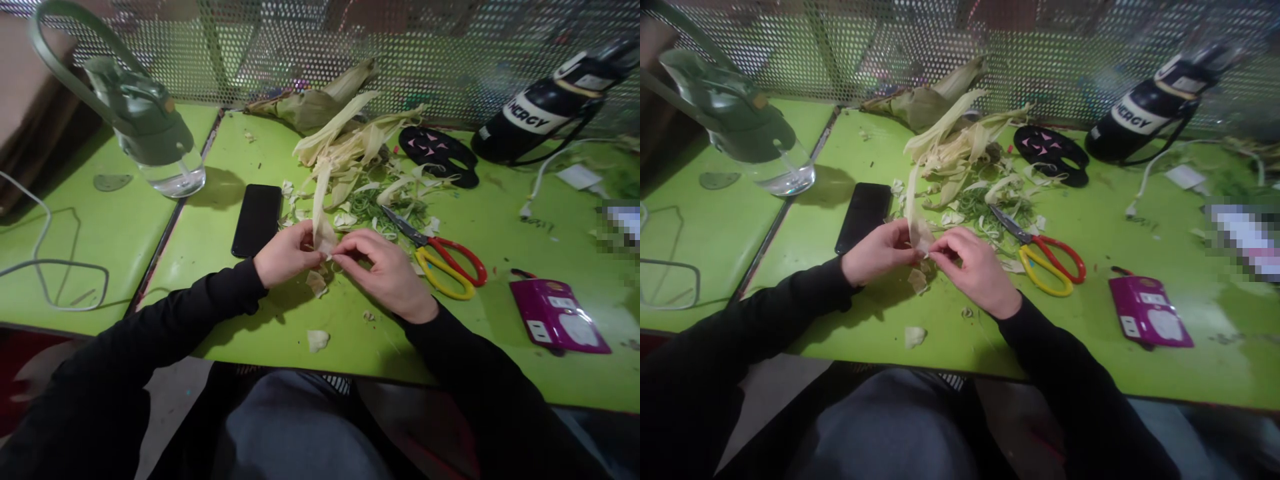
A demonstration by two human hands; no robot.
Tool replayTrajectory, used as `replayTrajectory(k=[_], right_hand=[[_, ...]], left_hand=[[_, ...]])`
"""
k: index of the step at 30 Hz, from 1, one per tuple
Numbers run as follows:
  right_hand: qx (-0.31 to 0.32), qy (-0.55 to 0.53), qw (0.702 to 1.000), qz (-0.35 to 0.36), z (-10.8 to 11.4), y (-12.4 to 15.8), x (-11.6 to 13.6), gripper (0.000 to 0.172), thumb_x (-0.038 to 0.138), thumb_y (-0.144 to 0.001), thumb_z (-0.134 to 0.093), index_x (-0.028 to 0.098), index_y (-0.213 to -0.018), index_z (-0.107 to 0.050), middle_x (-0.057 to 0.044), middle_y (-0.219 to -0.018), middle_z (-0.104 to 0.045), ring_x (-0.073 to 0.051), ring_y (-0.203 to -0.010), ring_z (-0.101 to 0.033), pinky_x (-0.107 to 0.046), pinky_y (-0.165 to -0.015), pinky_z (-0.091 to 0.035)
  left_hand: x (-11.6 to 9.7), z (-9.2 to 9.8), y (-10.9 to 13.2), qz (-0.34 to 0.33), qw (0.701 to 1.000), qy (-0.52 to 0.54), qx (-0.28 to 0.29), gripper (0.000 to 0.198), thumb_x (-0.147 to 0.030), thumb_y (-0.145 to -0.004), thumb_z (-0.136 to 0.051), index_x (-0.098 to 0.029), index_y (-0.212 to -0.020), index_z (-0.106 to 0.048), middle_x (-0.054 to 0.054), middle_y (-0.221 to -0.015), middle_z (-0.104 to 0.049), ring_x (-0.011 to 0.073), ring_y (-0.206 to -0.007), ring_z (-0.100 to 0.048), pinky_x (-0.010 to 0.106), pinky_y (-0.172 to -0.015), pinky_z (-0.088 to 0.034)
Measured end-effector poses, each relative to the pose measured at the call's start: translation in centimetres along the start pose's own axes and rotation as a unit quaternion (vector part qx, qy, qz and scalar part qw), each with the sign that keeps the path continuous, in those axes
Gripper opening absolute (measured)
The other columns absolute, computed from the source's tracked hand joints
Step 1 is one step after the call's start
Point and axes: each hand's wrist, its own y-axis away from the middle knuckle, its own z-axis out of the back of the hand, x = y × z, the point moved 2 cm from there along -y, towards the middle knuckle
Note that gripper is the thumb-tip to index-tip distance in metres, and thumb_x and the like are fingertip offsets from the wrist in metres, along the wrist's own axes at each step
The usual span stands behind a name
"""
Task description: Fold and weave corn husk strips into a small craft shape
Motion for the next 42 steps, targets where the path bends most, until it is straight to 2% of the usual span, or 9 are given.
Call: replayTrajectory(k=[4,11,18,23,28,34,37,39,42], right_hand=[[-0.007,0.016,1.000,0.013,-0.24,0.00,0.29,0.007,0.023,-0.090,-0.058,0.019,-0.084,-0.059,-0.005,-0.088,-0.062,-0.018,-0.079,-0.059,-0.031,-0.064,-0.048],[-0.020,0.010,1.000,-0.009,-0.02,0.07,0.59,0.008,0.026,-0.090,-0.058,0.022,-0.083,-0.059,-0.006,-0.088,-0.062,-0.020,-0.079,-0.061,-0.032,-0.062,-0.050],[-0.049,-0.027,0.998,0.033,0.28,0.02,0.26,0.006,0.025,-0.090,-0.062,0.025,-0.094,-0.067,-0.003,-0.092,-0.068,-0.018,-0.085,-0.064,-0.036,-0.075,-0.052],[-0.049,-0.009,0.997,0.062,0.51,0.03,0.05,0.008,0.024,-0.090,-0.063,0.025,-0.095,-0.068,-0.004,-0.092,-0.067,-0.018,-0.086,-0.063,-0.036,-0.076,-0.052],[-0.047,0.004,0.997,0.060,0.57,0.02,0.04,0.006,0.027,-0.089,-0.063,0.024,-0.091,-0.068,-0.003,-0.089,-0.067,-0.019,-0.083,-0.063,-0.036,-0.075,-0.052],[-0.052,-0.017,0.998,0.007,0.51,0.04,0.34,0.008,0.028,-0.090,-0.060,0.022,-0.085,-0.064,-0.003,-0.085,-0.066,-0.018,-0.078,-0.061,-0.034,-0.069,-0.050],[-0.055,-0.037,0.997,-0.036,0.34,0.16,0.36,0.007,0.027,-0.090,-0.061,0.021,-0.085,-0.062,-0.003,-0.086,-0.065,-0.017,-0.077,-0.061,-0.032,-0.066,-0.050],[-0.061,-0.059,0.995,-0.058,0.15,0.27,0.31,0.007,0.025,-0.088,-0.062,0.021,-0.084,-0.061,-0.002,-0.086,-0.064,-0.015,-0.075,-0.060,-0.030,-0.065,-0.050],[-0.076,-0.125,0.985,-0.087,-0.21,0.46,0.10,0.008,0.025,-0.086,-0.066,0.020,-0.085,-0.060,-0.001,-0.084,-0.063,-0.013,-0.072,-0.060,-0.028,-0.064,-0.051]], left_hand=[[-0.09,-0.41,0.23,-0.047,0.998,-0.037,-0.014,0.022,-0.004,-0.073,-0.067,-0.011,-0.090,-0.057,0.000,-0.081,-0.063,0.0091,-0.072,-0.058,0.025,-0.073,-0.048],[-0.26,-0.59,0.32,-0.058,0.998,-0.020,-0.015,0.020,-0.004,-0.074,-0.065,-0.012,-0.089,-0.056,-0.001,-0.079,-0.062,0.0110,-0.074,-0.059,0.027,-0.077,-0.049],[-0.59,-0.03,0.13,0.001,0.997,0.070,-0.020,0.023,0.000,-0.072,-0.065,-0.011,-0.091,-0.058,-0.002,-0.073,-0.066,0.0076,-0.066,-0.062,0.022,-0.068,-0.050],[-0.76,0.03,0.32,0.038,0.995,0.088,-0.023,0.019,0.002,-0.074,-0.062,-0.010,-0.088,-0.059,-0.002,-0.068,-0.066,0.0069,-0.062,-0.062,0.021,-0.066,-0.051],[-0.73,0.09,0.34,0.044,0.995,0.088,-0.010,0.017,0.001,-0.075,-0.063,-0.011,-0.087,-0.058,-0.002,-0.068,-0.066,0.0068,-0.062,-0.063,0.021,-0.067,-0.052],[-0.53,-0.15,0.38,-0.006,0.999,0.052,0.011,0.013,-0.004,-0.077,-0.065,-0.011,-0.084,-0.057,-0.001,-0.073,-0.067,0.0074,-0.065,-0.064,0.023,-0.070,-0.053],[-0.58,-0.39,0.52,-0.042,0.998,0.043,0.012,0.020,-0.006,-0.071,-0.072,-0.011,-0.083,-0.057,-0.001,-0.078,-0.066,0.0068,-0.068,-0.063,0.022,-0.071,-0.052],[-0.61,-0.51,0.62,-0.060,0.998,0.034,0.010,0.025,-0.007,-0.067,-0.076,-0.011,-0.083,-0.057,-0.001,-0.080,-0.066,0.0067,-0.070,-0.062,0.021,-0.072,-0.052],[-0.67,-0.62,0.71,-0.065,0.998,0.022,0.004,0.023,-0.007,-0.069,-0.074,-0.011,-0.084,-0.058,-0.001,-0.078,-0.066,0.0068,-0.068,-0.062,0.021,-0.070,-0.052]])
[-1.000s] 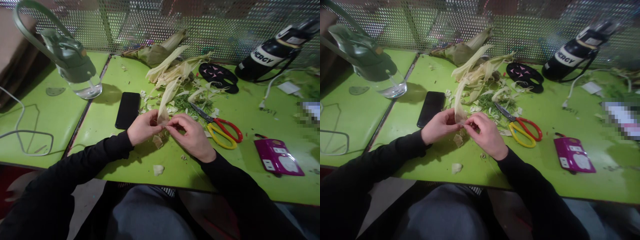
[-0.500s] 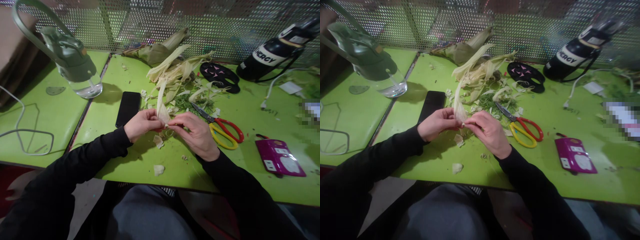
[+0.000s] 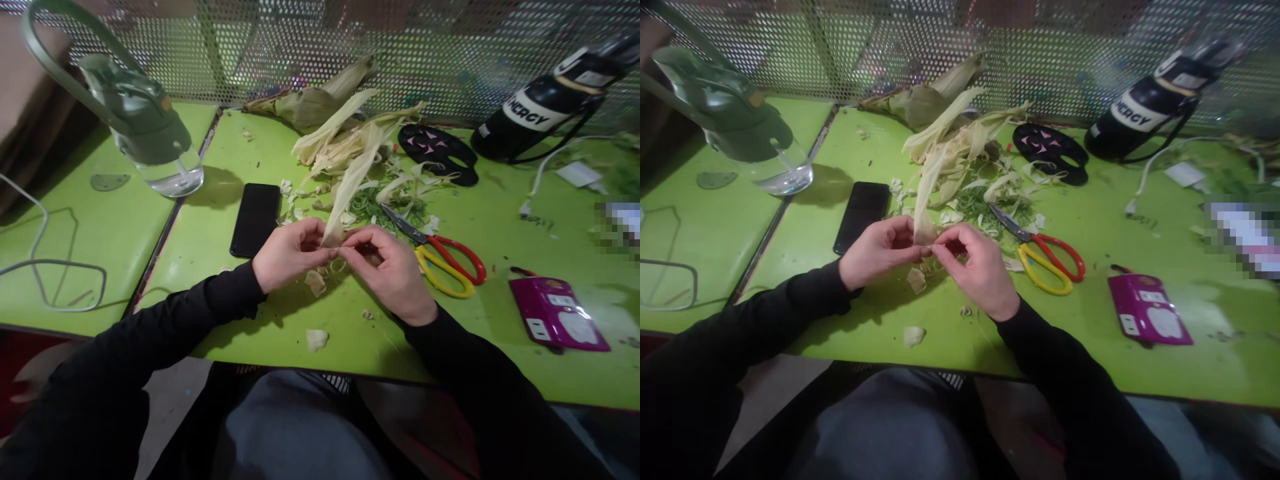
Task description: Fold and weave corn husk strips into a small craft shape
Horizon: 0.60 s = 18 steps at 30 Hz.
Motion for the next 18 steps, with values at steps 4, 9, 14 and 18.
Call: replayTrajectory(k=[4,9,14,18], right_hand=[[-0.021,-0.087,0.996,-0.028,-0.2,0.2,-0.5,0.016,0.024,-0.083,-0.069,0.022,-0.093,-0.058,0.001,-0.084,-0.062,-0.012,-0.071,-0.061,-0.025,-0.063,-0.053],[-0.014,-0.079,0.997,-0.006,0.0,0.2,-0.5,0.013,0.026,-0.084,-0.071,0.024,-0.094,-0.063,0.001,-0.088,-0.067,-0.012,-0.075,-0.064,-0.027,-0.067,-0.056],[-0.014,0.019,0.996,0.085,0.6,0.0,0.3,0.006,0.024,-0.085,-0.070,0.024,-0.090,-0.066,-0.001,-0.087,-0.069,-0.015,-0.076,-0.065,-0.030,-0.066,-0.055],[0.001,0.074,0.991,0.115,0.9,-0.2,0.6,0.004,0.022,-0.086,-0.068,0.023,-0.090,-0.068,-0.002,-0.088,-0.070,-0.015,-0.078,-0.065,-0.030,-0.067,-0.054]], left_hand=[[-0.3,-0.2,0.0,0.030,0.999,0.017,-0.016,0.013,-0.003,-0.076,-0.066,-0.010,-0.084,-0.059,-0.002,-0.071,-0.066,0.0061,-0.062,-0.063,0.019,-0.063,-0.053],[-0.5,0.0,0.1,0.114,0.986,0.112,-0.037,0.009,0.000,-0.079,-0.064,-0.008,-0.084,-0.063,0.000,-0.068,-0.068,0.0060,-0.062,-0.066,0.017,-0.061,-0.054],[-0.4,0.5,0.1,0.182,0.971,0.154,-0.019,0.009,0.000,-0.083,-0.061,-0.007,-0.082,-0.066,0.002,-0.071,-0.071,0.0049,-0.063,-0.066,0.014,-0.062,-0.054],[-0.5,0.5,0.0,0.188,0.973,0.137,-0.012,0.008,-0.001,-0.083,-0.061,-0.007,-0.082,-0.065,0.002,-0.071,-0.071,0.0057,-0.064,-0.067,0.015,-0.063,-0.054]])
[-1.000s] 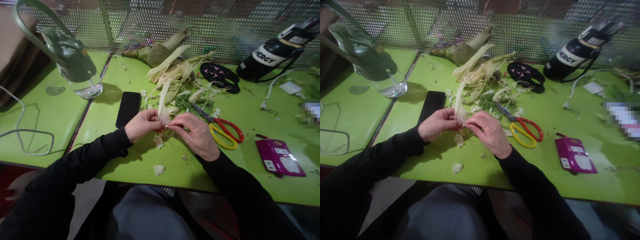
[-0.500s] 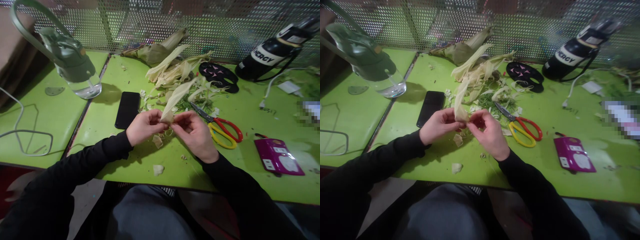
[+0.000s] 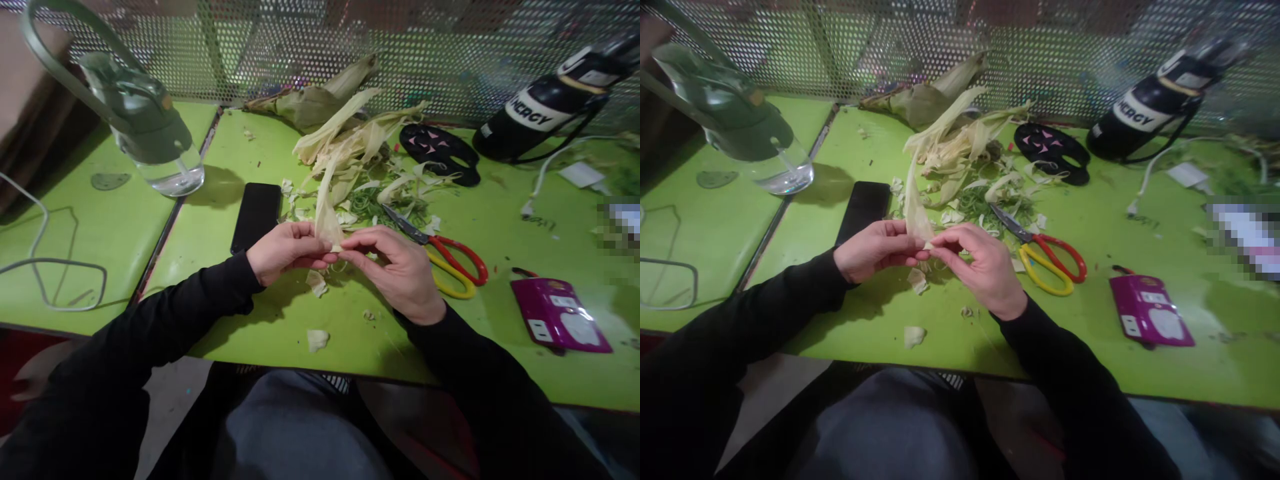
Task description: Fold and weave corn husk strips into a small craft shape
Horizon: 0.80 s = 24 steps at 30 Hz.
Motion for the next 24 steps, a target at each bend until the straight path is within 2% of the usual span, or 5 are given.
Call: replayTrajectory(k=[8,11,13,19,24], right_hand=[[-0.017,-0.031,0.996,-0.085,-0.4,0.3,-0.3,0.006,0.026,-0.087,-0.066,0.021,-0.085,-0.063,0.000,-0.079,-0.066,-0.012,-0.066,-0.061,-0.026,-0.058,-0.050],[-0.021,-0.048,0.993,-0.108,-0.6,0.4,-0.3,0.006,0.026,-0.087,-0.066,0.021,-0.085,-0.063,0.001,-0.079,-0.066,-0.011,-0.064,-0.060,-0.026,-0.058,-0.050],[-0.018,-0.051,0.993,-0.109,-0.7,0.4,-0.4,0.007,0.026,-0.086,-0.067,0.021,-0.085,-0.063,0.001,-0.079,-0.066,-0.011,-0.066,-0.060,-0.026,-0.060,-0.051],[-0.005,-0.150,0.981,-0.126,-0.9,0.3,-0.7,0.011,0.027,-0.084,-0.070,0.022,-0.090,-0.062,0.001,-0.086,-0.066,-0.012,-0.075,-0.063,-0.026,-0.069,-0.054],[-0.029,-0.181,0.968,-0.173,-1.1,0.5,-0.8,0.025,0.027,-0.083,-0.071,0.023,-0.105,-0.059,0.000,-0.089,-0.065,-0.012,-0.079,-0.063,-0.026,-0.070,-0.055]], left_hand=[[0.0,-0.6,0.1,-0.101,0.991,-0.086,0.009,0.009,-0.004,-0.078,-0.067,-0.009,-0.083,-0.060,0.000,-0.068,-0.068,0.0068,-0.063,-0.066,0.019,-0.064,-0.054],[0.1,-0.7,0.1,-0.140,0.983,-0.119,0.005,0.016,-0.005,-0.073,-0.072,-0.009,-0.084,-0.061,-0.001,-0.070,-0.067,0.0054,-0.060,-0.063,0.017,-0.061,-0.053],[0.2,-0.7,0.1,-0.153,0.979,-0.132,0.001,0.013,-0.008,-0.075,-0.071,-0.009,-0.083,-0.060,-0.001,-0.070,-0.067,0.0061,-0.061,-0.064,0.018,-0.061,-0.053],[0.2,-0.2,-0.1,-0.127,0.982,-0.138,0.011,0.005,-0.011,-0.082,-0.065,-0.009,-0.086,-0.061,0.001,-0.071,-0.068,0.0088,-0.067,-0.067,0.019,-0.063,-0.055],[0.4,-0.2,-0.3,-0.111,0.987,-0.120,0.005,0.004,-0.008,-0.082,-0.065,-0.009,-0.083,-0.061,0.000,-0.068,-0.067,0.0068,-0.063,-0.065,0.017,-0.059,-0.052]])
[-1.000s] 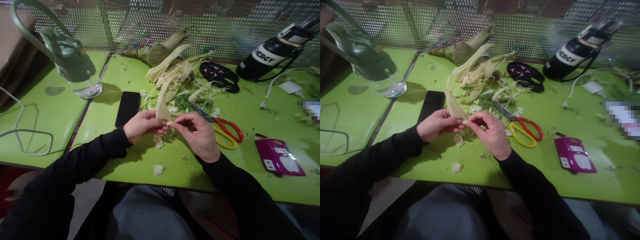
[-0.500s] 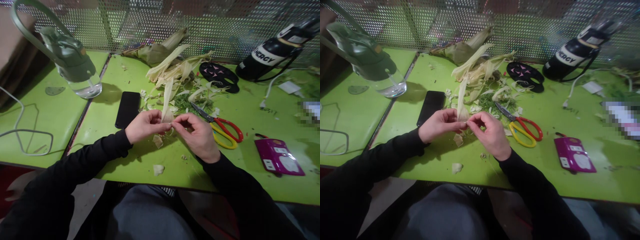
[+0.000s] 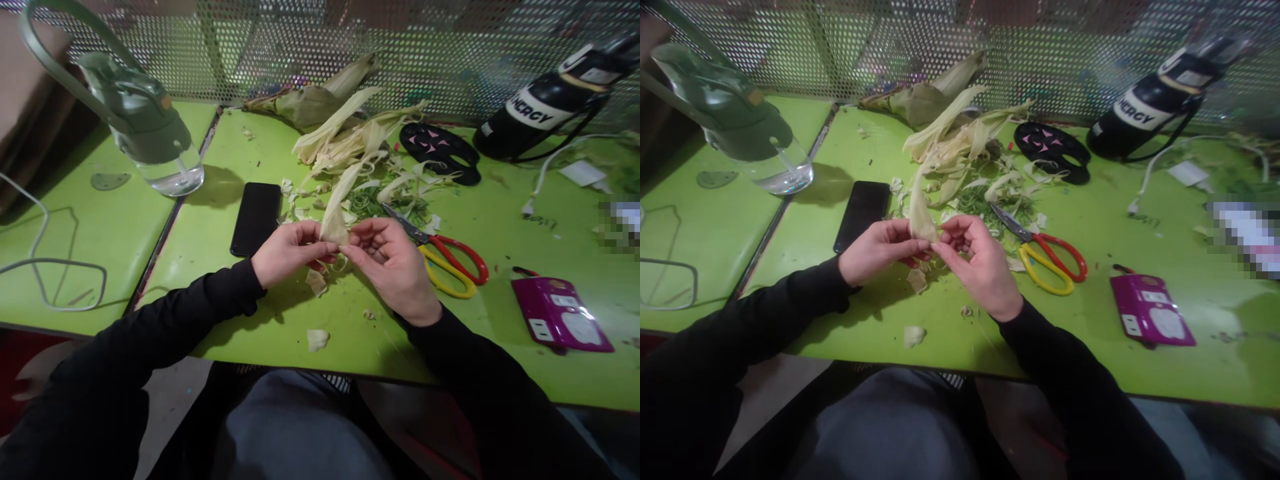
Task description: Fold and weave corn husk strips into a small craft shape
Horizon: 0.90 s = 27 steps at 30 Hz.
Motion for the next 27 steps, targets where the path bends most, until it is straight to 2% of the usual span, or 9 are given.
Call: replayTrajectory(k=[2,5,10,13,18,22,25,27], right_hand=[[0.005,-0.006,1.000,-0.010,-0.1,0.0,0.0,0.027,0.028,-0.084,-0.070,0.022,-0.108,-0.059,0.000,-0.090,-0.065,-0.013,-0.080,-0.064,-0.026,-0.070,-0.055],[0.003,0.023,1.000,0.005,-0.1,0.1,0.0,0.019,0.026,-0.084,-0.070,0.022,-0.100,-0.059,0.001,-0.087,-0.064,-0.012,-0.077,-0.062,-0.026,-0.068,-0.054],[-0.004,0.062,0.996,0.066,-0.1,0.2,0.4,0.015,0.023,-0.085,-0.069,0.025,-0.096,-0.058,0.003,-0.082,-0.061,-0.011,-0.068,-0.060,-0.025,-0.062,-0.052],[0.011,0.122,0.986,0.116,0.2,0.1,0.8,0.006,0.024,-0.087,-0.066,0.024,-0.093,-0.064,0.001,-0.086,-0.067,-0.013,-0.074,-0.063,-0.028,-0.066,-0.054],[0.033,0.192,0.962,0.191,0.5,-0.1,1.4,0.008,0.022,-0.086,-0.068,0.024,-0.093,-0.068,-0.002,-0.091,-0.071,-0.016,-0.080,-0.066,-0.032,-0.071,-0.055],[0.043,0.207,0.958,0.193,0.5,-0.1,1.5,0.004,0.024,-0.088,-0.066,0.026,-0.090,-0.068,-0.002,-0.090,-0.072,-0.018,-0.081,-0.067,-0.034,-0.073,-0.056],[0.063,0.221,0.953,0.197,0.2,0.0,1.5,0.002,0.024,-0.088,-0.065,0.026,-0.089,-0.067,-0.002,-0.088,-0.072,-0.018,-0.081,-0.067,-0.035,-0.074,-0.055],[0.073,0.228,0.951,0.193,0.1,0.0,1.5,0.002,0.025,-0.089,-0.065,0.025,-0.088,-0.066,-0.003,-0.087,-0.071,-0.018,-0.081,-0.067,-0.035,-0.073,-0.055]], left_hand=[[0.0,-0.1,0.0,0.003,1.000,0.014,-0.002,0.004,-0.007,-0.082,-0.064,-0.009,-0.082,-0.061,0.000,-0.068,-0.067,0.0058,-0.061,-0.064,0.016,-0.057,-0.050],[0.0,-0.2,0.0,0.012,1.000,0.024,-0.006,0.004,-0.007,-0.085,-0.061,-0.010,-0.082,-0.061,0.000,-0.069,-0.068,0.0055,-0.061,-0.064,0.016,-0.058,-0.050],[0.0,-0.2,0.0,0.027,0.999,0.037,-0.015,0.004,-0.008,-0.086,-0.062,-0.009,-0.083,-0.061,0.000,-0.066,-0.068,0.0059,-0.061,-0.065,0.016,-0.058,-0.049],[0.2,0.0,-0.1,0.055,0.996,0.075,-0.010,0.007,-0.008,-0.088,-0.059,-0.009,-0.082,-0.062,0.001,-0.068,-0.070,0.0061,-0.062,-0.066,0.016,-0.058,-0.050],[0.2,0.2,-0.1,0.075,0.993,0.094,0.012,0.009,-0.009,-0.087,-0.060,-0.010,-0.078,-0.060,0.002,-0.069,-0.070,0.0066,-0.064,-0.066,0.016,-0.059,-0.050],[0.0,0.1,0.0,0.048,0.998,0.044,0.007,0.007,-0.013,-0.087,-0.062,-0.011,-0.080,-0.060,0.001,-0.068,-0.067,0.0076,-0.064,-0.065,0.018,-0.061,-0.050],[-0.2,0.0,0.1,-0.008,0.999,0.023,-0.033,0.007,-0.014,-0.085,-0.063,-0.012,-0.079,-0.060,-0.003,-0.067,-0.062,0.0043,-0.058,-0.057,0.017,-0.059,-0.047],[-0.2,0.1,0.1,-0.032,0.997,0.027,-0.061,0.013,-0.017,-0.087,-0.061,-0.013,-0.075,-0.059,-0.005,-0.063,-0.056,0.0034,-0.053,-0.050,0.016,-0.057,-0.044]])
